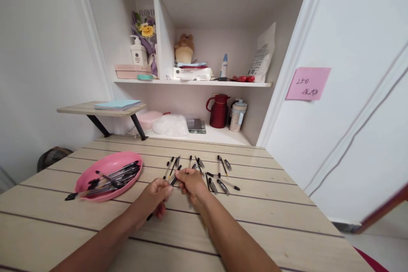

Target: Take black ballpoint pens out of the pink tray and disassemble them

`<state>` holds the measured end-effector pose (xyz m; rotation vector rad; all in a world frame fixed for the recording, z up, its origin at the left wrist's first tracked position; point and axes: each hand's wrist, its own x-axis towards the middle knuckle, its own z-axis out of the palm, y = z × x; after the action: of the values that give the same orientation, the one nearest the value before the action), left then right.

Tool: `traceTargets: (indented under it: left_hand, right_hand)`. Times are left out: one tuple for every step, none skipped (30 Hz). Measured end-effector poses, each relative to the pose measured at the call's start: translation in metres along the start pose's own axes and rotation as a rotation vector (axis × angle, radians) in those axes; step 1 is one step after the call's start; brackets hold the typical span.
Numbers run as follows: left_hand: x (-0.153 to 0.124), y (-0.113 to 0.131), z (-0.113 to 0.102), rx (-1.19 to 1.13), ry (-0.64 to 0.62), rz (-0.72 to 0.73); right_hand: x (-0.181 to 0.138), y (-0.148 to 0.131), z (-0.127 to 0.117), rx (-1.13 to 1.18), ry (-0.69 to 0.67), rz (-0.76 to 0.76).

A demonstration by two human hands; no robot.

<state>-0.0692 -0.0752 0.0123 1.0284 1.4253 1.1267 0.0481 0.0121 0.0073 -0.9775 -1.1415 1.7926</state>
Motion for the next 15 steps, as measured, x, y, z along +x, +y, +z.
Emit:
traceTargets:
  left_hand:
    - [0.0003,0.0002,-0.0010,0.018,0.013,0.011]
    - [0.0006,0.0005,-0.0020,0.026,0.010,0.010]
    - [0.0007,0.0010,-0.0029,0.016,-0.012,-0.003]
    - [0.0008,0.0016,-0.0035,-0.011,-0.047,-0.029]
    - [0.0008,0.0021,-0.0040,-0.045,-0.083,-0.060]
    - [0.0009,0.0025,-0.0042,-0.072,-0.109,-0.083]
    - [0.0010,0.0026,-0.0042,-0.080,-0.113,-0.090]
    - [0.0012,0.0025,-0.0041,-0.064,-0.098,-0.080]
    - [0.0014,0.0022,-0.0040,-0.028,-0.071,-0.058]
    - [0.0016,0.0019,-0.0041,0.016,-0.044,-0.036]
    - [0.0017,0.0017,-0.0042,0.051,-0.025,-0.023]
    - [0.0017,0.0017,-0.0046,0.063,-0.023,-0.025]
    - [0.0016,0.0019,-0.0051,0.046,-0.042,-0.044]
    - [0.0014,0.0023,-0.0056,0.006,-0.074,-0.073]
    - [0.0012,0.0027,-0.0061,-0.039,-0.106,-0.100]
  right_hand:
    - [-0.0003,0.0001,0.0002,0.009,0.007,-0.008]
    - [-0.0007,-0.0002,0.0004,0.020,0.015,-0.018]
    - [-0.0011,-0.0007,0.0005,0.030,0.025,-0.028]
    - [-0.0013,-0.0013,0.0006,0.035,0.034,-0.037]
    - [-0.0014,-0.0020,0.0006,0.033,0.042,-0.047]
    - [-0.0013,-0.0025,0.0003,0.026,0.046,-0.057]
    - [-0.0009,-0.0029,-0.0001,0.016,0.045,-0.067]
    - [-0.0004,-0.0031,-0.0006,0.003,0.038,-0.075]
    - [0.0003,-0.0031,-0.0013,-0.011,0.028,-0.080]
    - [0.0011,-0.0030,-0.0021,-0.021,0.020,-0.083]
    - [0.0020,-0.0029,-0.0030,-0.023,0.016,-0.084]
    - [0.0027,-0.0028,-0.0037,-0.020,0.015,-0.084]
    - [0.0034,-0.0029,-0.0044,-0.016,0.019,-0.084]
    - [0.0038,-0.0032,-0.0048,-0.014,0.023,-0.085]
    - [0.0041,-0.0036,-0.0050,-0.016,0.028,-0.087]
